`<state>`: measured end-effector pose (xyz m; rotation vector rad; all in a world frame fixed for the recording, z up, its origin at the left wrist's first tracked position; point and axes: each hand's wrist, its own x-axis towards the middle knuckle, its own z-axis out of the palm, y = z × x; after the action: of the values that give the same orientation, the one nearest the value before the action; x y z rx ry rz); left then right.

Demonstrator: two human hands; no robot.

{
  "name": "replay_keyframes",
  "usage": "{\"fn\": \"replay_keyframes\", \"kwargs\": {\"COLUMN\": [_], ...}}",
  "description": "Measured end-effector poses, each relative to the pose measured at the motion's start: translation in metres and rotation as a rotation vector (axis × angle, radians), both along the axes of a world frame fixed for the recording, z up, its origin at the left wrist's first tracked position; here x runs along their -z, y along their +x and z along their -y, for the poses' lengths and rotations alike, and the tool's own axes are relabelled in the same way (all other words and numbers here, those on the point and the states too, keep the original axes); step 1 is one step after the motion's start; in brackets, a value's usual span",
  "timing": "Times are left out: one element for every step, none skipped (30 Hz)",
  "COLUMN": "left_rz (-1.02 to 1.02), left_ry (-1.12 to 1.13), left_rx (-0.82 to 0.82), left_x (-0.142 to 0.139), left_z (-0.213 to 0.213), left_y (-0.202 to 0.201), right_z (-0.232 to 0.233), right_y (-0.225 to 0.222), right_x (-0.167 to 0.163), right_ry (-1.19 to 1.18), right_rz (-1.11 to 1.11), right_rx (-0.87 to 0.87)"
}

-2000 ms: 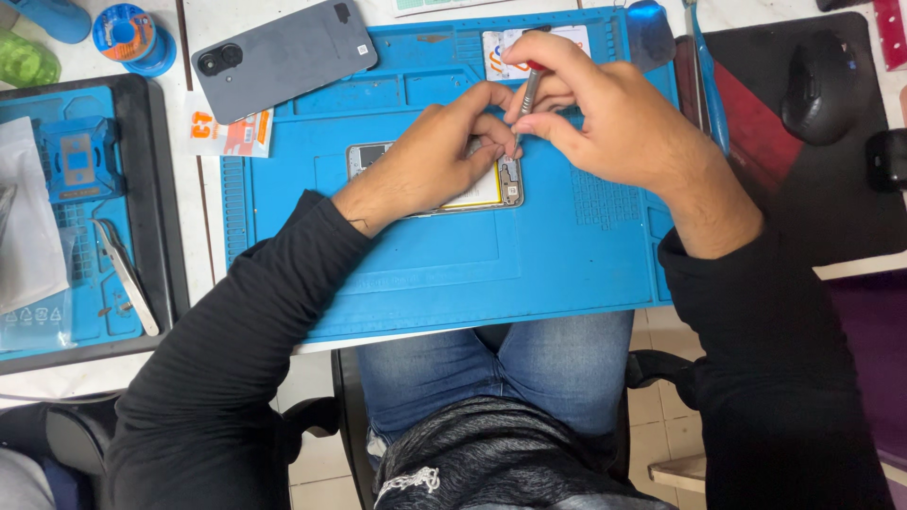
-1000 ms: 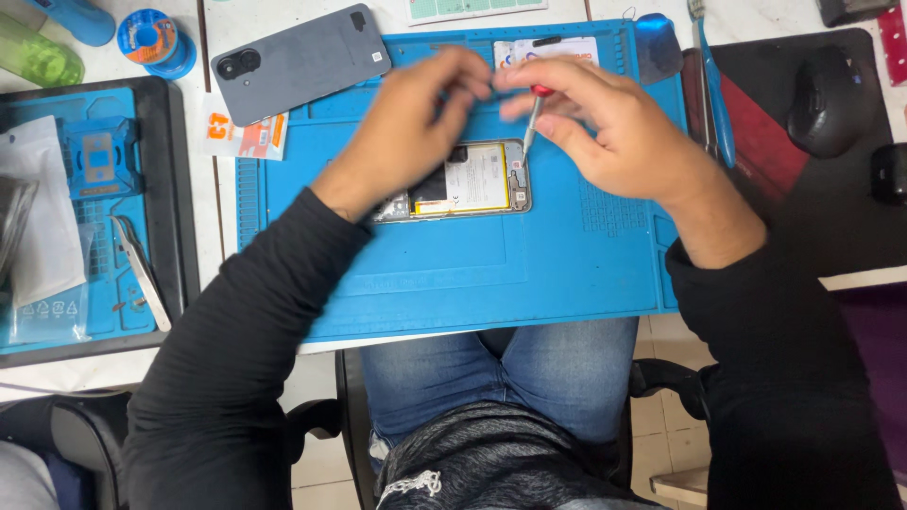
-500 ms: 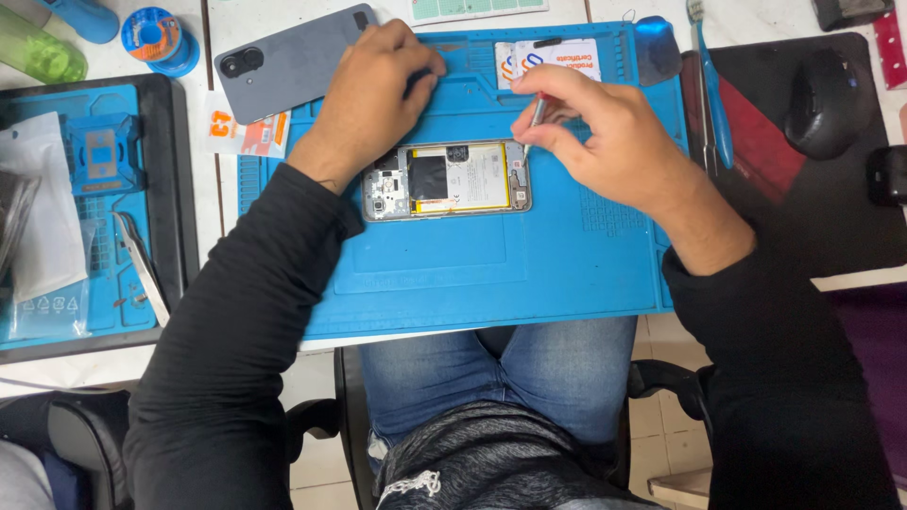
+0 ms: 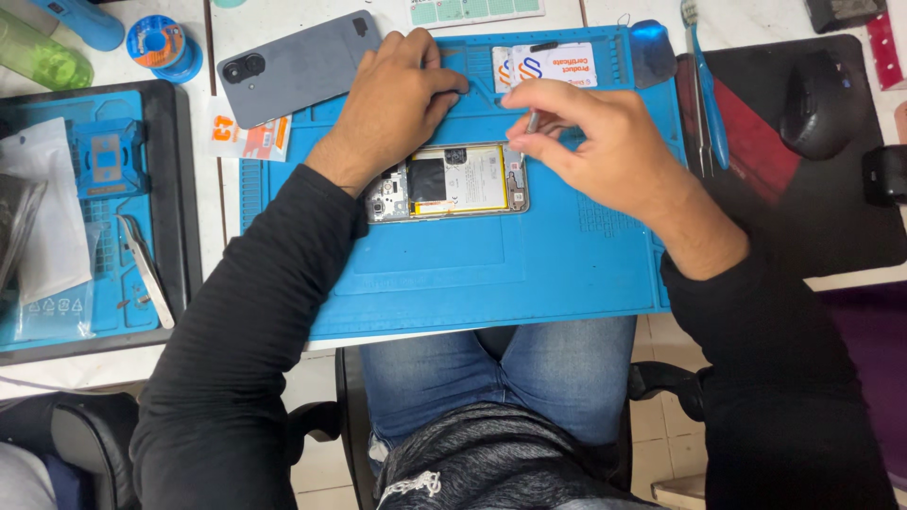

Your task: The person uses a screwdriver to remove screws from a disassembled smartphone placed on a blue mat. Then they apply adhesive from a tube along the inner frame of the phone chassis.

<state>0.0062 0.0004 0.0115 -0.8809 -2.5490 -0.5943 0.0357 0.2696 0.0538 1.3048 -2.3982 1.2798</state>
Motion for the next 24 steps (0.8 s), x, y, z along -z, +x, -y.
{"fn": "replay_keyframes", "kwargs": {"left_rz": [0.006, 0.011, 0.015, 0.014, 0.014, 0.014, 0.016, 0.018, 0.022, 0.021, 0.018, 0.013, -0.004, -0.018, -0.031, -0.077, -0.124, -0.171, -0.232, -0.294, -0.357, -0.341, -0.323, -0.306], "left_ry": [-0.009, -0.017, -0.026, -0.020, -0.015, -0.009, -0.008, -0.008, -0.008, -0.008, -0.007, -0.007, -0.016, -0.026, -0.034, -0.089, -0.146, -0.203, -0.254, -0.305, -0.357, -0.336, -0.315, -0.295], "left_rx": [-0.008, -0.015, -0.022, -0.018, -0.016, -0.013, -0.013, -0.014, -0.015, -0.018, -0.022, -0.025, -0.026, -0.028, -0.030, -0.038, -0.048, -0.059, -0.075, -0.091, -0.107, -0.096, -0.085, -0.075], "left_x": [-0.001, -0.001, -0.002, -0.003, -0.003, -0.004, -0.004, -0.005, -0.006, -0.006, -0.006, -0.006, -0.006, -0.006, -0.005, -0.005, -0.006, -0.007, -0.006, -0.006, -0.008, -0.009, -0.011, -0.012], "left_z": [0.000, -0.001, -0.001, -0.002, -0.002, -0.002, -0.002, -0.002, -0.002, -0.003, -0.003, -0.003, -0.004, -0.004, -0.006, -0.008, -0.011, -0.013, -0.015, -0.016, -0.017, -0.017, -0.016, -0.015], "left_y": [0.000, -0.001, -0.001, -0.002, -0.002, -0.002, -0.002, -0.003, -0.002, -0.001, 0.000, 0.000, -0.001, -0.001, 0.000, -0.001, -0.003, -0.003, -0.003, -0.002, -0.003, -0.002, -0.001, 0.000], "right_z": [0.002, 0.003, 0.004, 0.005, 0.005, 0.004, 0.003, 0.002, 0.001, 0.000, 0.000, 0.000, 0.001, 0.002, 0.003, 0.004, 0.005, 0.005, 0.005, 0.005, 0.004, 0.003, 0.002, 0.002], "right_y": [0.001, 0.002, 0.002, 0.002, 0.002, 0.002, 0.002, 0.002, 0.002, 0.002, 0.003, 0.003, 0.004, 0.006, 0.007, 0.007, 0.008, 0.008, 0.007, 0.006, 0.005, 0.004, 0.003, 0.003], "right_x": [0.001, 0.002, 0.002, 0.002, 0.002, 0.002, 0.001, 0.000, -0.001, -0.002, -0.003, -0.003, -0.003, -0.003, -0.002, -0.002, -0.002, -0.003, -0.003, -0.004, -0.005, -0.006, -0.006, -0.006], "right_ry": [0.000, 0.000, -0.001, -0.003, -0.006, -0.007, -0.021, -0.037, -0.033, -0.030, -0.009, 0.011, 0.016, 0.020, 0.025, 0.022, 0.017, 0.012, 0.006, 0.001, -0.004, -0.026, -0.048, -0.054], "right_rz": [-0.007, -0.015, -0.024, -0.053, -0.079, -0.106, -0.074, -0.042, -0.021, 0.000, 0.008, 0.013, -0.037, -0.085, -0.133, -0.142, -0.152, -0.161, -0.184, -0.206, -0.230, -0.196, -0.161, -0.108], "right_rx": [0.016, 0.033, 0.050, 0.047, 0.043, 0.040, -0.021, -0.084, -0.091, -0.098, -0.051, -0.004, 0.035, 0.073, 0.112, 0.165, 0.215, 0.265, 0.235, 0.206, 0.177, 0.087, -0.003, -0.052]}}
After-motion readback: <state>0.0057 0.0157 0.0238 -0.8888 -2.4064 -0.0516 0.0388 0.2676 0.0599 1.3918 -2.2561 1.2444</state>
